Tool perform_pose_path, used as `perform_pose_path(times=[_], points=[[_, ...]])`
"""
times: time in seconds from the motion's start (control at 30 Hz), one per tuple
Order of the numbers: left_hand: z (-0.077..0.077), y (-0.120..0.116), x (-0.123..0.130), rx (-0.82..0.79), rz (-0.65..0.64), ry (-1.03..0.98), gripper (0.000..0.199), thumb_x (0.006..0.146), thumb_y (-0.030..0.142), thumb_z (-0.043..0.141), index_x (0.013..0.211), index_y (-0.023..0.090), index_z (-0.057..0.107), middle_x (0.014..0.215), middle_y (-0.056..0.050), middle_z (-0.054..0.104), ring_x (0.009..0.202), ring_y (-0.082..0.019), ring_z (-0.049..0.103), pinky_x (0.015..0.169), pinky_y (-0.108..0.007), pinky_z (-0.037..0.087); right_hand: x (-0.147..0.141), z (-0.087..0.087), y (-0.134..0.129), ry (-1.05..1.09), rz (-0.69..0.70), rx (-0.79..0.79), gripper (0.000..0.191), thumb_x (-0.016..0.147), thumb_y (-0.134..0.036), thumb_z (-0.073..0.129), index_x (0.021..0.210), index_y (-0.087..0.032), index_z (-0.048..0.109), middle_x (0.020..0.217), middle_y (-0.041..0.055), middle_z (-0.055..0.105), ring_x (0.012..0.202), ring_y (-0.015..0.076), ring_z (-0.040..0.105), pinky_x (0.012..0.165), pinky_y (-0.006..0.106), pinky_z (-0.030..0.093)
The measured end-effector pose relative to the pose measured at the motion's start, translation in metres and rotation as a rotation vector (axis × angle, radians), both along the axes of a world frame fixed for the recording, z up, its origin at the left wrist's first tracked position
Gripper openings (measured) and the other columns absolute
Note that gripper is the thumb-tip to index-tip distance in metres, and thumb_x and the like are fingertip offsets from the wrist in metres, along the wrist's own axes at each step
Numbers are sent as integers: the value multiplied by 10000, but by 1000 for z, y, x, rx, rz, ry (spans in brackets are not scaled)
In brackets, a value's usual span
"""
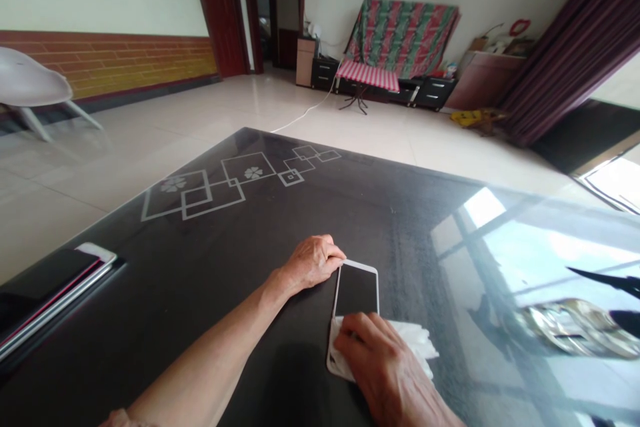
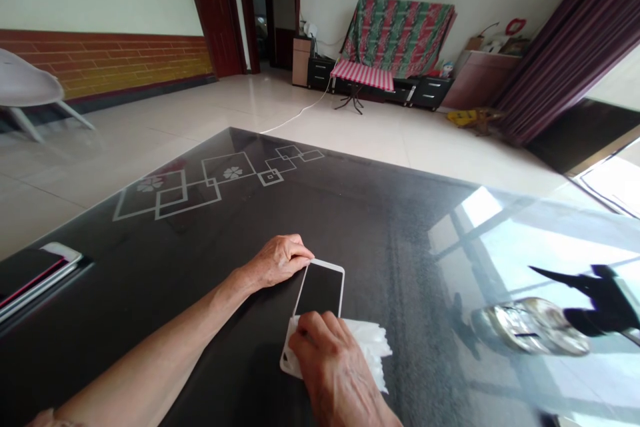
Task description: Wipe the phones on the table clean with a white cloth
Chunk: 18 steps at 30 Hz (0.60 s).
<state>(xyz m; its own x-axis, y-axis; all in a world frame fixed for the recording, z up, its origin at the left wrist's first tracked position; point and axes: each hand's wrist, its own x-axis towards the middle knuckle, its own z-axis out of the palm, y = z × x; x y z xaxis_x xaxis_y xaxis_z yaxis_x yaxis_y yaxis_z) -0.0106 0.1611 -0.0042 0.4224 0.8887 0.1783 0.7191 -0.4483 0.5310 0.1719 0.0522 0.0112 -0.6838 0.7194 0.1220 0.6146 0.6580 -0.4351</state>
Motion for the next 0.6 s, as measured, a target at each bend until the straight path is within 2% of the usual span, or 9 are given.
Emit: perform_pose_path(times=[0.3, 0.4, 0.6], points=[[-3, 2, -1, -7, -7, -4, 243, 846, 170, 537, 886, 250, 763, 798, 0, 667, 735, -138, 627, 688, -215, 457, -6, 0, 73, -111, -69, 192, 188, 929, -123, 457, 865, -184, 623, 908, 47, 585, 785, 163, 495, 741, 290, 408], [-2, 2, -1, -7, -10, -8, 241, 843, 167, 542, 905, 249, 760, 807, -2, 668, 742, -140, 629, 700, -216, 462, -2, -2, 82, -95, -87, 224, 206, 940, -132, 444, 917, -191, 641, 911, 46, 593, 802, 159, 512, 775, 292, 413], [-4, 2, -2, -5, -15, -17, 211, 842, 192, 561, 900, 233, 760, 820, -8, 673, 757, -146, 635, 713, -221, 461, 14, -3, 80, -83, -143, 228, 224, 956, -163, 433, 968, -183, 656, 950, 62, 603, 832, 164, 530, 777, 290, 417]])
